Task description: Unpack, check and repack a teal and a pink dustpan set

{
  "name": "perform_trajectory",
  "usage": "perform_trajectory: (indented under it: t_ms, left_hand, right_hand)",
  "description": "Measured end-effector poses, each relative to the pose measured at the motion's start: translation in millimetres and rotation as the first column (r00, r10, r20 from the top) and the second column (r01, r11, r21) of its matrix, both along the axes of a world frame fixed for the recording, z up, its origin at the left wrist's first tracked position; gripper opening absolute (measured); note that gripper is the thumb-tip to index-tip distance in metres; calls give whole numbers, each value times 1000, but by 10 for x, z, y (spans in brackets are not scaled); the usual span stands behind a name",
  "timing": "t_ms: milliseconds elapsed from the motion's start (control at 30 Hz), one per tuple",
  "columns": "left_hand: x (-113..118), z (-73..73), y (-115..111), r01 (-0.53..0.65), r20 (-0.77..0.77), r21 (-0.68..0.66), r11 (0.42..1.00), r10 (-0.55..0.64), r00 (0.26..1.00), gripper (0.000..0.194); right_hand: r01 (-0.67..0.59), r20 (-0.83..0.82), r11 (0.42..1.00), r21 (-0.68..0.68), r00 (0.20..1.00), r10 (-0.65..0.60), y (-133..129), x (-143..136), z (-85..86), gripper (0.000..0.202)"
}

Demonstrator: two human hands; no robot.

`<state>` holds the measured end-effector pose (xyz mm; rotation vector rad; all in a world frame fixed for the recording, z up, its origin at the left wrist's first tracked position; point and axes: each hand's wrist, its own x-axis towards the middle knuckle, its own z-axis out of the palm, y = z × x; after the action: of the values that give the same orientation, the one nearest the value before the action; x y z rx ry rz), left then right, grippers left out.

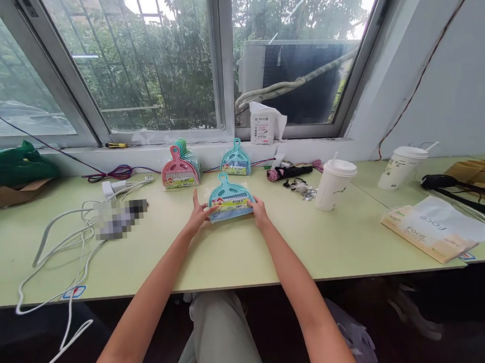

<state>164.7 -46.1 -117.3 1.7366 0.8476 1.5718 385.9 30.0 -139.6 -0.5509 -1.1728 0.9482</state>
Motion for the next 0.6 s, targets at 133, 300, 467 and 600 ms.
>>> perform_trajectory:
  t_ms: [133, 300, 467, 600]
  left_hand:
    - [29, 5, -9, 70, -166, 193, 979, -38, 985, 65]
    - [62, -61, 39, 51, -347, 324, 945, 68, 935, 62]
    - [92, -52, 87, -50, -147, 319, 947, 102, 984, 20]
    - [99, -62, 105, -105, -20, 312, 944, 117, 993, 25]
  right_hand:
    - [14, -130, 1000, -6, 991, -15, 39, 10, -2, 34]
    - [57, -199, 998, -18, 978, -60, 31, 3, -3, 28]
    - [28, -153, 1000, -5, 988, -28, -55, -21, 34, 34]
    - [-26, -26, 998, 57, 999, 28, -158, -52, 85, 58]
